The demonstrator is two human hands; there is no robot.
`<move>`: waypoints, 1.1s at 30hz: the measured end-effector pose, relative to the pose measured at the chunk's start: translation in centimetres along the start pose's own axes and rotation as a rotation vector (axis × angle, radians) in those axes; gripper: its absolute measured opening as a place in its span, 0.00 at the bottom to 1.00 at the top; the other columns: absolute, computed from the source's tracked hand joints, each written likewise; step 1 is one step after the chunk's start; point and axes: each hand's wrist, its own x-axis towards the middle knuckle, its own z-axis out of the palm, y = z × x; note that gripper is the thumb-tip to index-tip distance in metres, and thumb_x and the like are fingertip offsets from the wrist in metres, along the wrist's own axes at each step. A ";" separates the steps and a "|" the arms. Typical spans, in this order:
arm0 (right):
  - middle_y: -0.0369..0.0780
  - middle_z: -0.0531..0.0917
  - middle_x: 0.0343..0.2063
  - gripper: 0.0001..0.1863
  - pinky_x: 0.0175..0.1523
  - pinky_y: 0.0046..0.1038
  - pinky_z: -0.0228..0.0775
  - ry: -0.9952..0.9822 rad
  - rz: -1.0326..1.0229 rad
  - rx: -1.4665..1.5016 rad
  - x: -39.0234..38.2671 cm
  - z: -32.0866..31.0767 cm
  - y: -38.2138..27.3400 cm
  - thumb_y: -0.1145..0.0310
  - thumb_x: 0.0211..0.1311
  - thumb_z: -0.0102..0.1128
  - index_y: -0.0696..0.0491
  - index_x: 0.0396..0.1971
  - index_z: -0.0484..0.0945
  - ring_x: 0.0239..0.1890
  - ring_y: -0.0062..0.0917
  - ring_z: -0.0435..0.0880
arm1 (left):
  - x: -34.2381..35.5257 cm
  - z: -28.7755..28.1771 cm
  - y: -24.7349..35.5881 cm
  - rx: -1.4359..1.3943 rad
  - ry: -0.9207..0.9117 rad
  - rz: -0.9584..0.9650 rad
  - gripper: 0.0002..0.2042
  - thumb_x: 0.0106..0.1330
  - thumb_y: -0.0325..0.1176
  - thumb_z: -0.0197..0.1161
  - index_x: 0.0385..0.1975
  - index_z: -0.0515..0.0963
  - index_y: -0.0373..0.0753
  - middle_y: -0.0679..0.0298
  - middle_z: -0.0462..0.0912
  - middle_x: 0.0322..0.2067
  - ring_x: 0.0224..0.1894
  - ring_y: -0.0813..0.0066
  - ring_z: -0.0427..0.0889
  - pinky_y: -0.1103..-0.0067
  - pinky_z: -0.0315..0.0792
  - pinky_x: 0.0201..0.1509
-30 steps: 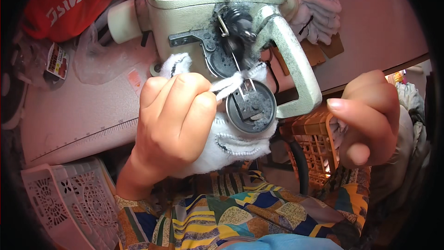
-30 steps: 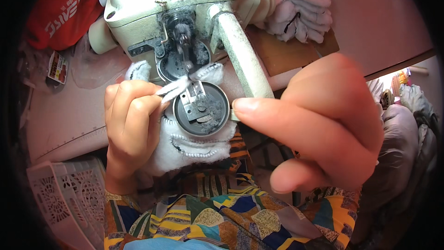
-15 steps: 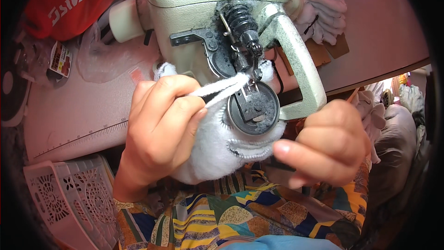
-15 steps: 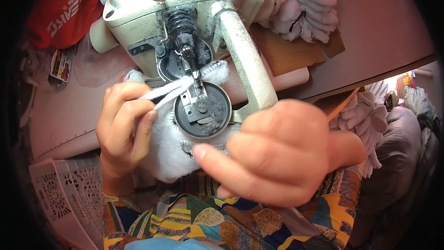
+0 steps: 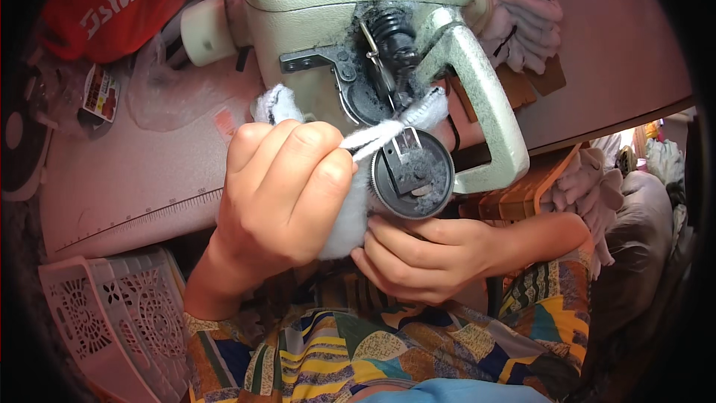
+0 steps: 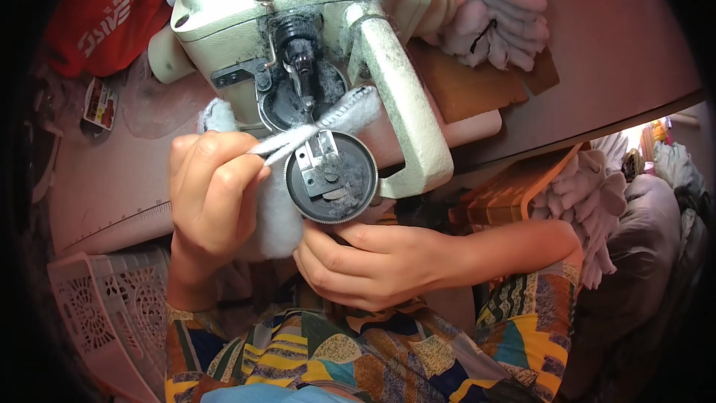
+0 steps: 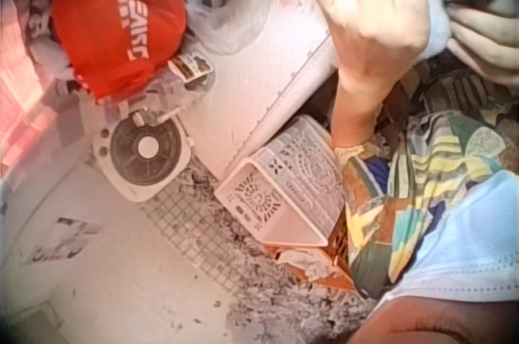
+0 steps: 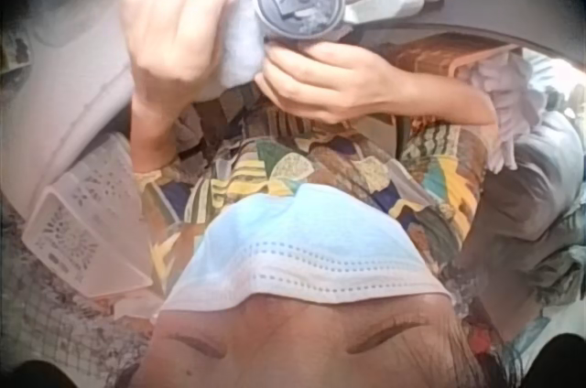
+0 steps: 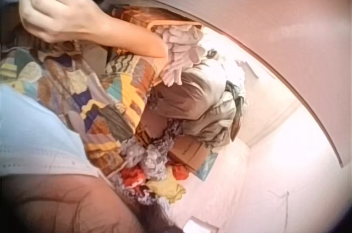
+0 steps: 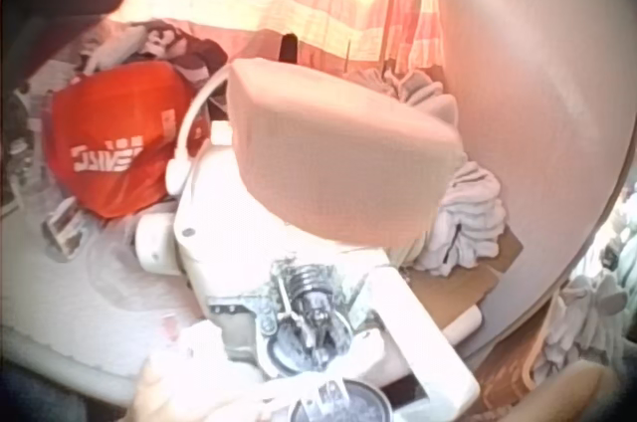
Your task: Sew and turn fabric gloves using a circular overlock machine.
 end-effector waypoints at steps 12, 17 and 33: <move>0.39 0.77 0.34 0.15 0.37 0.23 0.67 -0.014 0.102 0.068 0.0 -1.7 -0.8 0.67 0.47 0.57 0.59 0.34 0.80 0.36 0.26 0.78 | 0.7 -3.2 -2.2 -0.279 -0.316 -0.036 0.10 0.46 0.23 0.66 0.28 0.74 0.36 0.59 0.74 0.27 0.30 0.63 0.71 0.73 0.61 0.39; 0.36 0.80 0.29 0.17 0.33 0.27 0.62 0.144 0.252 -0.042 3.5 -3.2 3.2 0.69 0.33 0.64 0.56 0.30 0.83 0.28 0.25 0.75 | -1.2 -2.5 -2.0 -0.242 -0.128 -0.132 0.11 0.47 0.21 0.65 0.29 0.73 0.38 0.62 0.71 0.24 0.27 0.66 0.72 0.74 0.61 0.37; 0.34 0.70 0.23 0.05 0.36 0.32 0.61 -0.333 0.410 0.217 8.2 -3.8 7.8 0.72 0.38 0.67 0.52 0.17 0.79 0.31 0.31 0.70 | -1.8 -1.6 -1.1 -0.050 0.039 0.034 0.14 0.48 0.23 0.63 0.35 0.69 0.37 0.60 0.75 0.28 0.28 0.65 0.76 0.71 0.64 0.34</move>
